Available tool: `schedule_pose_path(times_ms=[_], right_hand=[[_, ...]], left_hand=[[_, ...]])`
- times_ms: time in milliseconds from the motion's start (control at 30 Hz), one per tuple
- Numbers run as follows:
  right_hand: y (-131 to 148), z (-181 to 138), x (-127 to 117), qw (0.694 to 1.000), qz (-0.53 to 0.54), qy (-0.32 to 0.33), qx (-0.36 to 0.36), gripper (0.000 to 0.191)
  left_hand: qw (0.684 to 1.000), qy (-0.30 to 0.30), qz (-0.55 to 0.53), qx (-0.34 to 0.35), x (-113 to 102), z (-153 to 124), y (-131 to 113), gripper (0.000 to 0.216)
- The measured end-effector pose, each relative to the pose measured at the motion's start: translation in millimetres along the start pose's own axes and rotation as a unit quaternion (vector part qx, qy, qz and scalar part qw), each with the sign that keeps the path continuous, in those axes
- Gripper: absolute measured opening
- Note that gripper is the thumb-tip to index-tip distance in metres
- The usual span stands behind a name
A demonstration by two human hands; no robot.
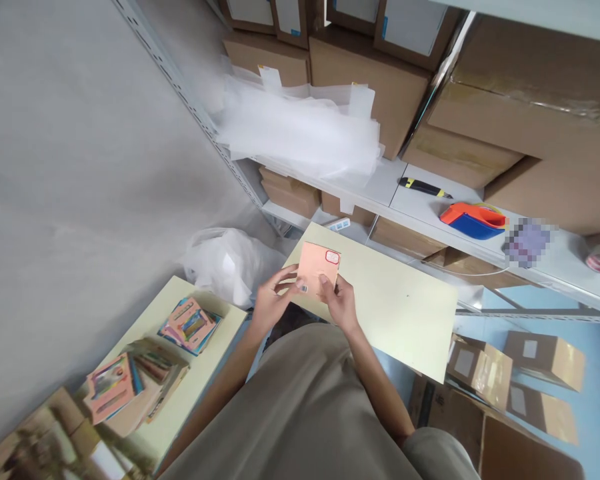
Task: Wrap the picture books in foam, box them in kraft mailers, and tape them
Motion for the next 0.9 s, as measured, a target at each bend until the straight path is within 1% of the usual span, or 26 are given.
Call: schedule_pose_path(times_ms=[67,133,167,333,433,567,600,667,733,767,833,900], right_hand=[[3,-2,-1,0.999,0.032,0.029,0.008,0.054],[5,-4,-2,0.997,0.052,0.053,0.013,0.054],[6,-5,-2,0.997,0.056,0.060,0.013,0.053],[5,-8,-1,0.996,0.062,0.069,0.010,0.051],[2,-7,-2,0.996,0.059,0.060,0.004,0.049],[-7,-6,-14,0.999,0.029,-0.017,-0.009,0.061],[-9,-6,-15,0.999,0.025,-0.024,-0.010,0.063],[-10,-10,-7,0.999,0.030,0.006,-0.007,0.059],[-8,-16,7,0.997,0.046,0.060,-0.002,0.054],[-6,-20,13,0.996,0.050,0.077,-0.002,0.054],[-3,-25,21,0.995,0.050,0.081,-0.004,0.055],[-2,-27,21,0.996,0.044,0.071,-0.008,0.053]], left_hand=[[0.997,0.031,-0.038,-0.051,-2,3,6,0.064],[0.990,0.076,-0.078,-0.085,2,3,6,0.065],[0.987,0.088,-0.094,-0.094,4,1,5,0.064],[0.982,0.086,-0.128,-0.107,10,-7,1,0.056],[0.985,0.065,-0.126,-0.096,8,-9,2,0.055],[0.994,-0.009,-0.087,-0.065,-3,-13,4,0.056],[0.995,-0.027,-0.074,-0.059,-5,-14,3,0.055],[0.997,-0.047,-0.049,-0.046,-4,-19,0,0.052],[0.998,-0.039,-0.030,-0.032,3,-23,-4,0.048],[0.999,-0.030,-0.023,-0.024,9,-26,-6,0.047],[1.000,-0.014,-0.012,-0.006,20,-30,-8,0.046],[1.000,-0.001,0.002,0.011,30,-35,-8,0.043]])
Point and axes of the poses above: each hand's wrist, its own z-axis towards the middle knuckle, its own x-axis out of the palm, y = z × x, the point moved 7 cm from there along z, towards the middle knuckle, and after that the axes turned 4 degrees about y, right-handed, at the moved point
